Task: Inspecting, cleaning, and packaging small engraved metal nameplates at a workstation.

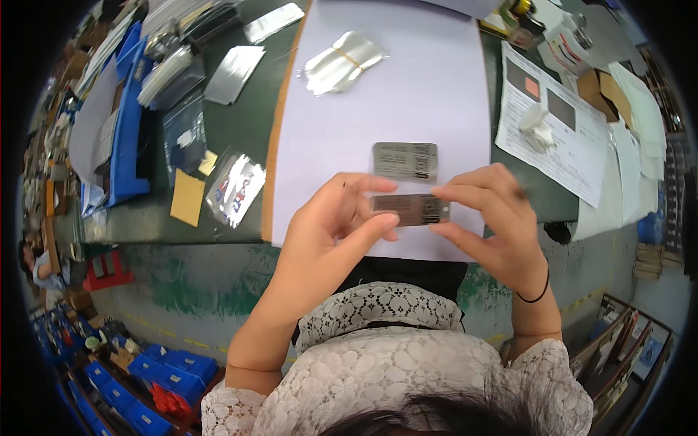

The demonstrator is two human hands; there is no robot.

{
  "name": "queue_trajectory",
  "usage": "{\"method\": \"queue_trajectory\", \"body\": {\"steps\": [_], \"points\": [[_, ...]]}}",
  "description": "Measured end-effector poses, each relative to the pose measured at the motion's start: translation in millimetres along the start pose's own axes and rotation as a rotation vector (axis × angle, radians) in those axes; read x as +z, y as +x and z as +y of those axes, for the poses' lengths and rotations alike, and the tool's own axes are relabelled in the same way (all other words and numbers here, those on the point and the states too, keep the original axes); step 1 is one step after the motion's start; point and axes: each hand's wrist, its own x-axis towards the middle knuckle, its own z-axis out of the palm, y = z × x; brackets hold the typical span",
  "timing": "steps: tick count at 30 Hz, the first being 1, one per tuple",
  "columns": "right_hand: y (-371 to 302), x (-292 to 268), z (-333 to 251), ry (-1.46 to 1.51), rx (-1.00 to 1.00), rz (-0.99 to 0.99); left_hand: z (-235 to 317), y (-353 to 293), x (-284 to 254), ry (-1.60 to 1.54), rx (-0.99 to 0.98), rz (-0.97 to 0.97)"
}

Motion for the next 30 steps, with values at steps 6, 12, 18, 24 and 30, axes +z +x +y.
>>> {"method": "queue_trajectory", "body": {"steps": [6,12,18,24,30], "points": [[-10,-2,4,0.071,0.030,-0.031,6,-7,3,-0.155,-0.140,-0.036],[-8,-6,-4,-0.011,0.006,-0.001,-5,-3,9,-0.066,0.032,0.071],[-5,-4,-3,-0.085,-0.054,0.007,1,-6,10,-0.139,-0.013,0.073],[1,0,-10,-0.088,-0.097,-0.137,11,-15,13,-0.227,-0.024,-0.056],[1,8,11,0.956,0.342,-0.027,-3,-12,-14,-0.275,-0.048,-0.004]]}}
